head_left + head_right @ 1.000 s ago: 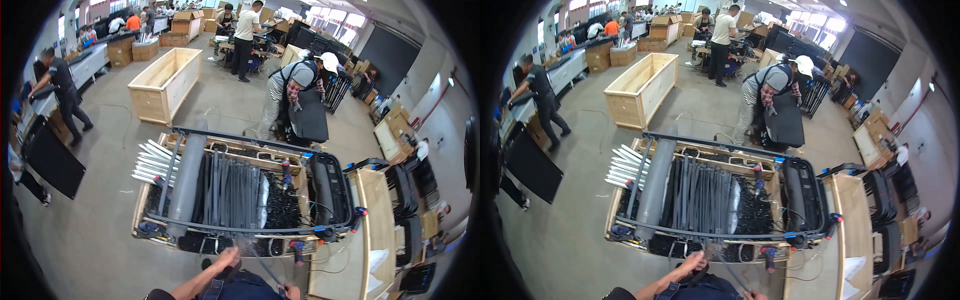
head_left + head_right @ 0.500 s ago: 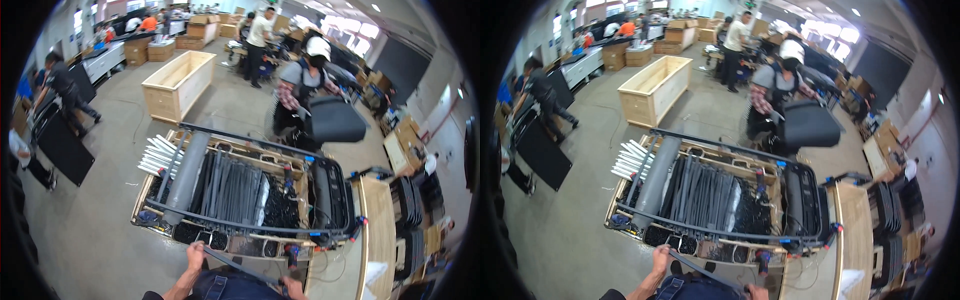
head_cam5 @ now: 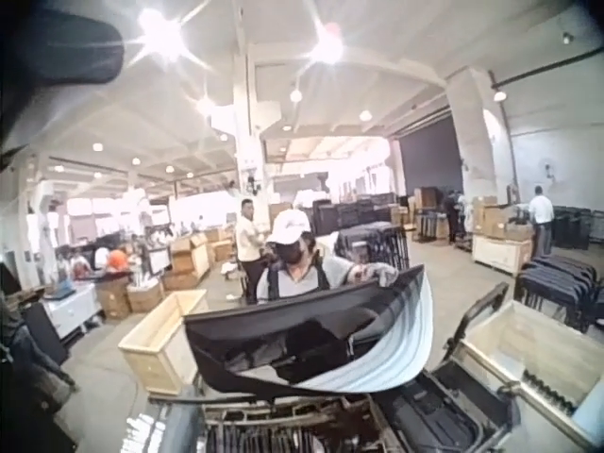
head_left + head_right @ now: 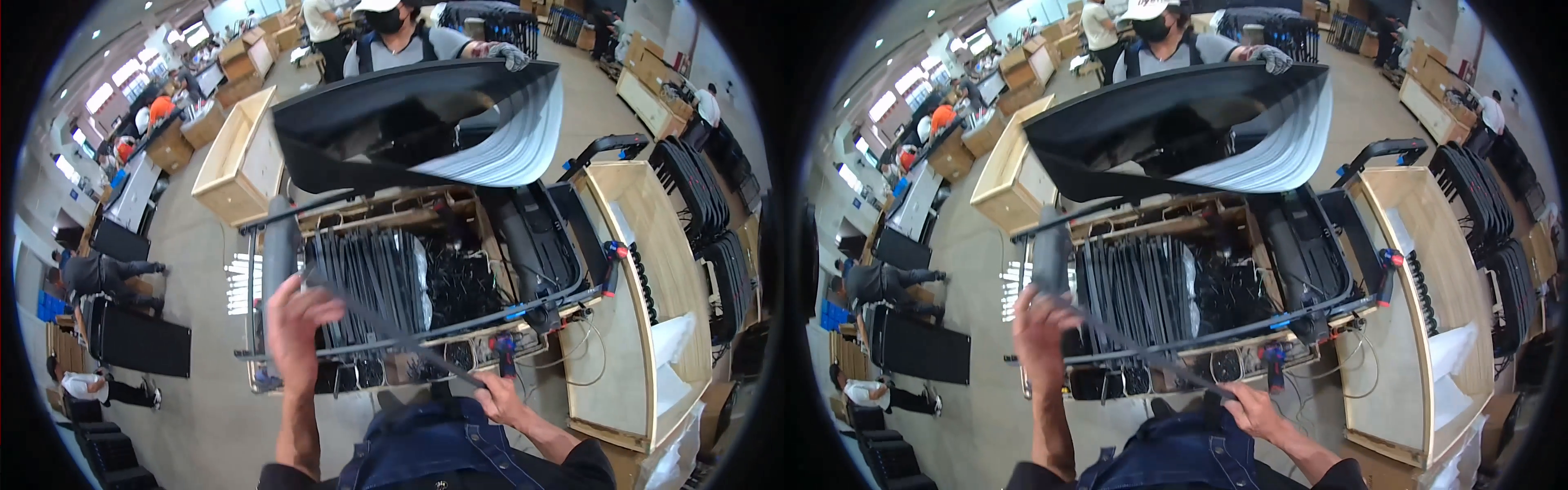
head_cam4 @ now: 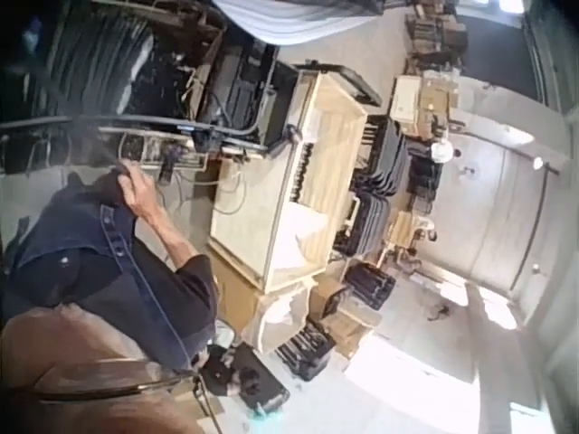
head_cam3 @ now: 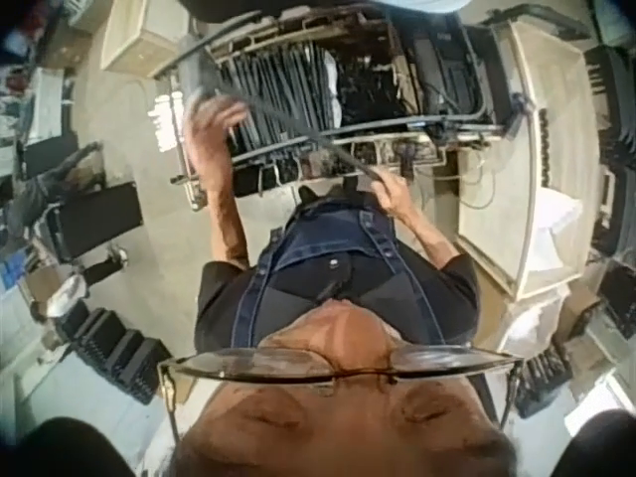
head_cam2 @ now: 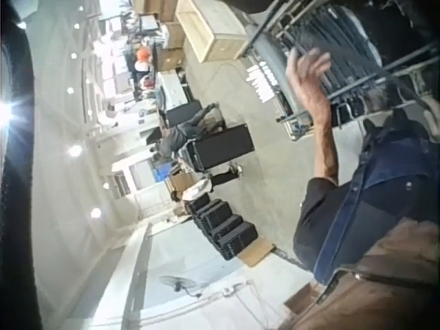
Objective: Assembling various components and panels of a treadmill using power tools on a factory floor.
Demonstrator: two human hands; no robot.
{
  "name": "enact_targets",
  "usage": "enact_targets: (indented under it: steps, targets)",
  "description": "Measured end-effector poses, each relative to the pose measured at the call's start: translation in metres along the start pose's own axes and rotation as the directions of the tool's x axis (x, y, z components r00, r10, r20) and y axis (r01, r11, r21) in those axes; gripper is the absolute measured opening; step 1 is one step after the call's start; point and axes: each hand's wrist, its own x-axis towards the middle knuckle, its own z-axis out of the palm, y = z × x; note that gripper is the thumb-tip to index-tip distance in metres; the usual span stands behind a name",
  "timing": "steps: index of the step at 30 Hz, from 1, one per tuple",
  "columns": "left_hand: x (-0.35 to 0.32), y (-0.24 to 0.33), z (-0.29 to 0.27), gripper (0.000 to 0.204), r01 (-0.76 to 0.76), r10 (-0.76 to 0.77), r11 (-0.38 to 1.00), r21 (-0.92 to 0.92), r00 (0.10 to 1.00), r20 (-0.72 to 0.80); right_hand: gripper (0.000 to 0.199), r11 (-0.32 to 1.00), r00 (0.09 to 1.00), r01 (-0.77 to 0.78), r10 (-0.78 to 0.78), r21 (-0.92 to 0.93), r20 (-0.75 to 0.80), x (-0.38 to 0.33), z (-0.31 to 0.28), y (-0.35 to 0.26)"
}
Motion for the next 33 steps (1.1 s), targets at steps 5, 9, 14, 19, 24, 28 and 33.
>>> enact_targets:
  steps: [5, 9, 14, 19, 24, 28, 33]
  targets:
    - [0.018, -0.078, -0.006, 0.065, -0.046, -0.112, 0.848, 0.527, 0.958, 0.265, 0.032, 0.914, 0.952, -0.306, 0.285, 0.267, 0.113, 0.013, -0.008, -0.024]
    - [0.010, -0.124, -0.045, 0.057, 0.081, -0.317, 0.605, 0.792, 0.937, 0.146, 0.039, 0.843, 0.882, -0.471, 0.439, 0.261, 0.172, 0.050, -0.007, -0.048]
    - [-0.005, -0.139, -0.087, 0.026, -0.002, -0.253, 0.586, 0.810, 0.950, 0.186, 0.050, 0.851, 0.890, -0.456, 0.438, 0.262, 0.126, 0.131, 0.060, -0.038]
    - [-0.024, -0.191, -0.139, 0.024, -0.026, -0.383, 0.580, 0.814, 0.873, 0.301, 0.053, 0.862, 0.891, -0.447, 0.454, 0.237, 0.029, 0.215, 0.152, 0.005]
    - [-0.039, -0.219, -0.170, 0.033, 0.047, -0.577, 0.474, 0.879, 0.771, 0.270, 0.052, 0.903, 0.915, -0.377, 0.398, 0.207, -0.068, 0.232, 0.208, 0.027]
    - [-0.042, -0.226, -0.197, 0.042, -0.007, -0.560, 0.560, 0.828, 0.733, 0.385, 0.054, 0.874, 0.918, -0.365, 0.396, 0.322, -0.034, 0.232, 0.231, 0.038]
    - [-0.019, -0.160, -0.222, 0.042, 0.214, -0.596, 0.679, 0.702, 0.718, 0.358, 0.056, 0.729, 0.881, -0.456, 0.453, 0.511, 0.138, 0.231, 0.229, 0.063]
